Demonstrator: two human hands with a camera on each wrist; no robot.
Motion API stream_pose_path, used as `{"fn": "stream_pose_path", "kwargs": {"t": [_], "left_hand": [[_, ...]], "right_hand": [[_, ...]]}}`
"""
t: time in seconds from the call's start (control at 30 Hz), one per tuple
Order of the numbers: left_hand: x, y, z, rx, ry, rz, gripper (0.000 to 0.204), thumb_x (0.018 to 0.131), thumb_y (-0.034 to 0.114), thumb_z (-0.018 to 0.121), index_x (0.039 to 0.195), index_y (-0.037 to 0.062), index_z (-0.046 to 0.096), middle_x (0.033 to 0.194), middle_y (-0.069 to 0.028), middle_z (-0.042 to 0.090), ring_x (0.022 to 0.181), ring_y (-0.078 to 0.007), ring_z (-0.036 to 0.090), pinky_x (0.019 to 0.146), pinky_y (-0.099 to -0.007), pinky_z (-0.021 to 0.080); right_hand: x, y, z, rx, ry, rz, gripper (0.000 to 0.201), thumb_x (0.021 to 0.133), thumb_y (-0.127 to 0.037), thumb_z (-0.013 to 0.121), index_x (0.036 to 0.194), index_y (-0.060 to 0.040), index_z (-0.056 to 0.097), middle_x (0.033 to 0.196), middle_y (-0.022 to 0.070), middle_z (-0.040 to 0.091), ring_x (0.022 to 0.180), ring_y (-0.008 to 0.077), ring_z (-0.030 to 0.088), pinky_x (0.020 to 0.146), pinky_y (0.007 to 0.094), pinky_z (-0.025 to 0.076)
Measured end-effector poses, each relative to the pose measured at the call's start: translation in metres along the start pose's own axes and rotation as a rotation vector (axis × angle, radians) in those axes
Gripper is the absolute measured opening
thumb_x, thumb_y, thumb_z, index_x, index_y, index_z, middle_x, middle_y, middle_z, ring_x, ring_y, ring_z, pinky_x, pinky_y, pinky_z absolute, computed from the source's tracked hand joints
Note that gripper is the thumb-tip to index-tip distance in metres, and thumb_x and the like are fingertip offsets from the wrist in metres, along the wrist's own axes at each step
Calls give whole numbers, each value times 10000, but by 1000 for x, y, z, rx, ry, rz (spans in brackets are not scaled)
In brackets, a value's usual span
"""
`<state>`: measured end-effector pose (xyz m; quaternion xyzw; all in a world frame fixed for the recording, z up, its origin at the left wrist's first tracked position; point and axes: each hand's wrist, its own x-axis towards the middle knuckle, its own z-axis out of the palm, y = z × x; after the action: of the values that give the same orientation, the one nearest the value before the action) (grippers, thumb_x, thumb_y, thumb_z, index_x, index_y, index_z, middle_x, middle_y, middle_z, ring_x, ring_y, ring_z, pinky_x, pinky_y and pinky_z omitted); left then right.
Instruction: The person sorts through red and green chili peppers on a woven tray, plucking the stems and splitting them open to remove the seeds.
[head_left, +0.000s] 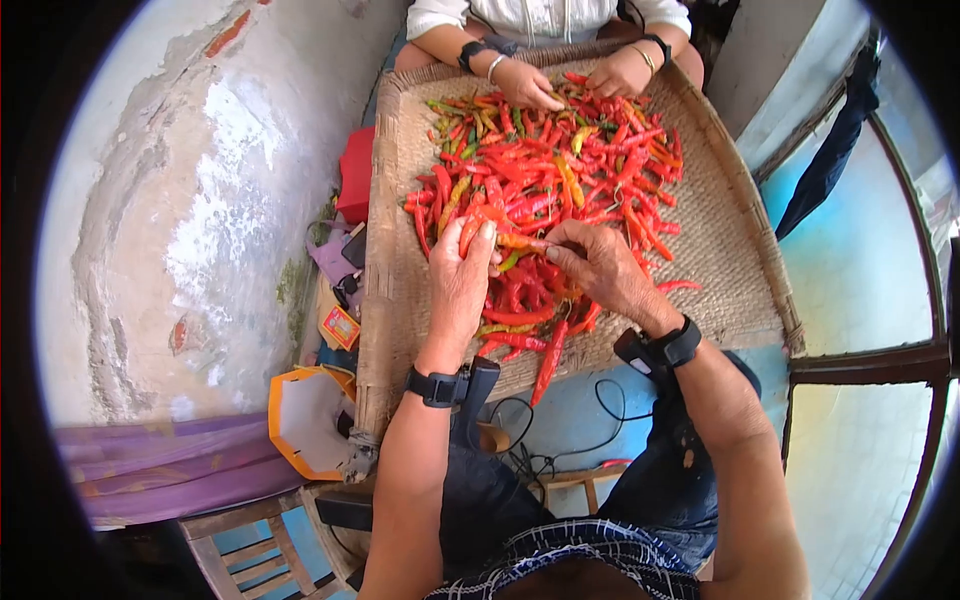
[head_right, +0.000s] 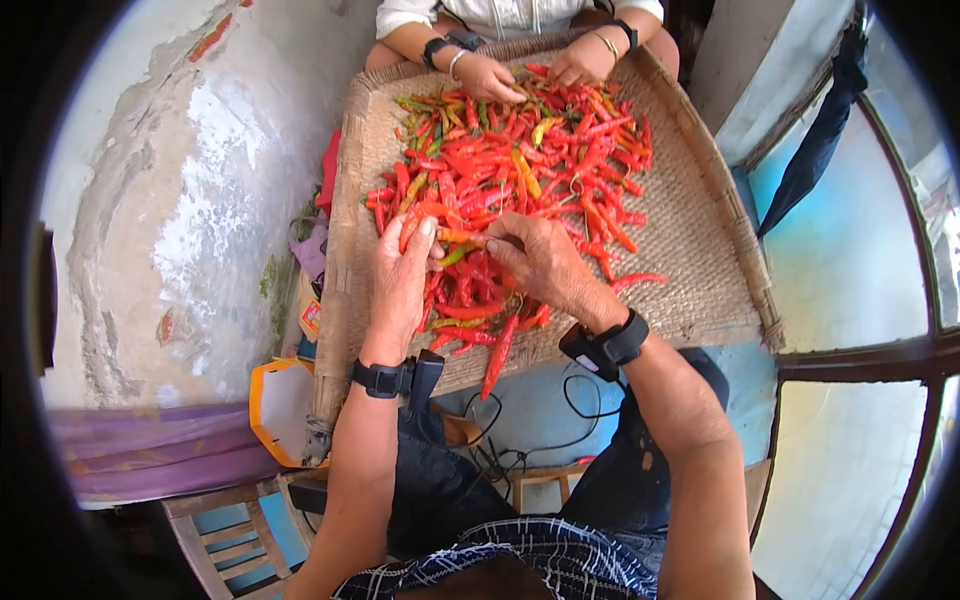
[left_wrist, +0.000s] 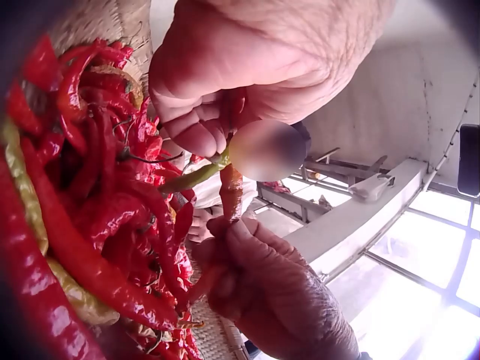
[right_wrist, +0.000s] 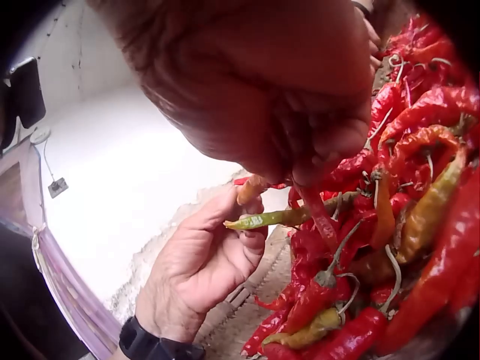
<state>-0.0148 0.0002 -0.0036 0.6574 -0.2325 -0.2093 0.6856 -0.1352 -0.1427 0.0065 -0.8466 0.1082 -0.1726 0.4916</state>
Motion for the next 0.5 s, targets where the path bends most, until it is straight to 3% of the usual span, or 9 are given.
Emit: {"fn": "stream_pose_path", "kwargs": {"t": [0.2, 0.33, 0.4, 0.43, 0.47, 0.5], "left_hand": [[-1, 7, 1, -29, 27, -43, 258, 928, 283, 506, 1002, 37, 536, 794, -15, 578, 631, -55, 496, 548, -203, 433], [-2, 8, -1, -67, 20, -48, 281, 950, 258, 465, 1066, 15, 544, 831, -22, 589, 649, -47, 491, 555, -189, 433], [-2, 8, -2, -70, 20, -39, 298, 953, 272, 456, 1081, 15, 539, 834, -22, 588, 656, -48, 490, 554, -188, 434], [-3, 9, -2, -58, 14, -38, 307, 955, 281, 452, 1085, 16, 537, 834, -21, 587, 657, -48, 490, 553, -188, 433], [-3, 8, -2, -44, 6, -40, 315, 956, 291, 448, 1088, 18, 536, 834, -20, 586, 659, -49, 491, 553, -187, 433], [-2, 7, -2, -78, 5, -34, 335, 952, 319, 450, 1087, 25, 536, 829, -20, 583, 658, -52, 493, 550, -187, 432]], "right_hand": [[2, 3, -8, -4, 21, -17, 108, 844, -86, 589, 886, 12, 600, 648, 76, 567, 590, 145, 530, 553, 302, 437], [9, -1, -31, 66, -75, 132, 151, 884, -110, 555, 953, 16, 602, 687, 12, 583, 618, 92, 525, 543, 257, 435], [14, 8, -36, 541, 295, 150, 253, 892, -128, 547, 1070, 52, 558, 763, 34, 589, 639, 85, 535, 539, 236, 450], [23, 16, -41, 675, 414, 194, 382, 895, -157, 551, 1173, 95, 479, 885, 89, 610, 696, 118, 572, 563, 244, 485], [23, 24, -45, 673, 410, 192, 382, 895, -157, 551, 1173, 95, 479, 885, 89, 610, 696, 118, 572, 563, 244, 485], [24, 20, -47, 467, 486, 144, 384, 892, -168, 555, 1156, 104, 493, 931, 101, 614, 720, 137, 582, 584, 254, 494]]}}
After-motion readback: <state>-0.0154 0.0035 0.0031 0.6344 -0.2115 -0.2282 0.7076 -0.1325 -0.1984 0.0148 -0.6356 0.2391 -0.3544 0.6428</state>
